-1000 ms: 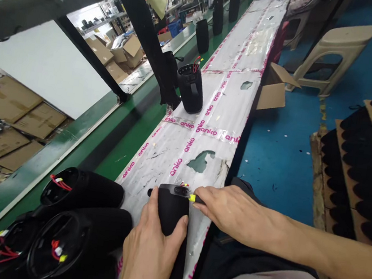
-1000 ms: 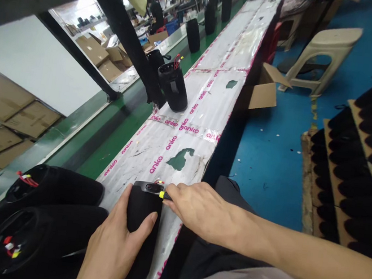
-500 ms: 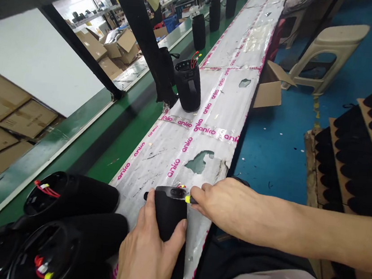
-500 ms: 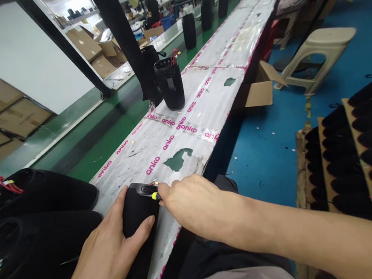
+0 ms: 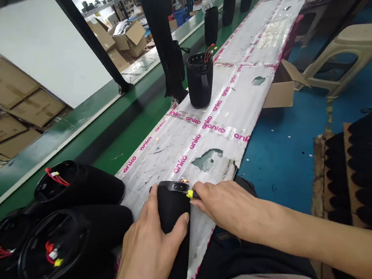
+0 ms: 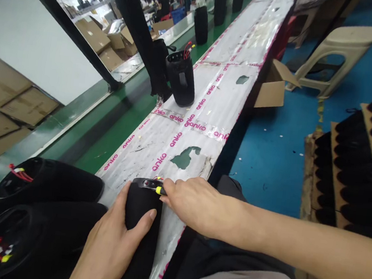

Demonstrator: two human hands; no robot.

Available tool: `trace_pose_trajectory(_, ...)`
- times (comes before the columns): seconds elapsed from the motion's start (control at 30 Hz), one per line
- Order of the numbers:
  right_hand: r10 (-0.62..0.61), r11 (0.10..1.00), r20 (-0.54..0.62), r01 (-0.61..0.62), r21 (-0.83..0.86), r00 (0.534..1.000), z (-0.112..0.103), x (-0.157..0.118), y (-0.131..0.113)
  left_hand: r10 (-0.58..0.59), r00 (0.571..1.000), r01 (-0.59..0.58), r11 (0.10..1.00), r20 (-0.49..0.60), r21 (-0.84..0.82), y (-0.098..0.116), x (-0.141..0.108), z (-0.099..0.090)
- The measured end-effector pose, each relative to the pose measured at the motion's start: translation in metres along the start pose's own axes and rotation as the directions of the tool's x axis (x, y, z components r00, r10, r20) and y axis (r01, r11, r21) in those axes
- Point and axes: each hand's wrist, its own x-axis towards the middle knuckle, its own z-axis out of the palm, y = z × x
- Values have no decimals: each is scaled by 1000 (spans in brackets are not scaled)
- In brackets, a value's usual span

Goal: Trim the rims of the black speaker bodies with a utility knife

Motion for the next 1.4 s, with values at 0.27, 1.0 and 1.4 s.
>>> trace_pose_trajectory(0.27, -36, 994, -6, 36, 103, 999, -17, -5, -1, -51, 998, 54, 995, 44, -79, -3, 0, -6)
trace_pose_trajectory(1.0, 20, 991, -7, -19, 133, 1000, 2, -3, 3, -26, 999, 29, 996, 33, -78, -5, 3, -4)
trace_pose_trajectory(1.4, 40, 995, -157, -24, 101, 987, -28, -38, -1, -9, 993, 28, 986, -116, 163, 24, -18, 7)
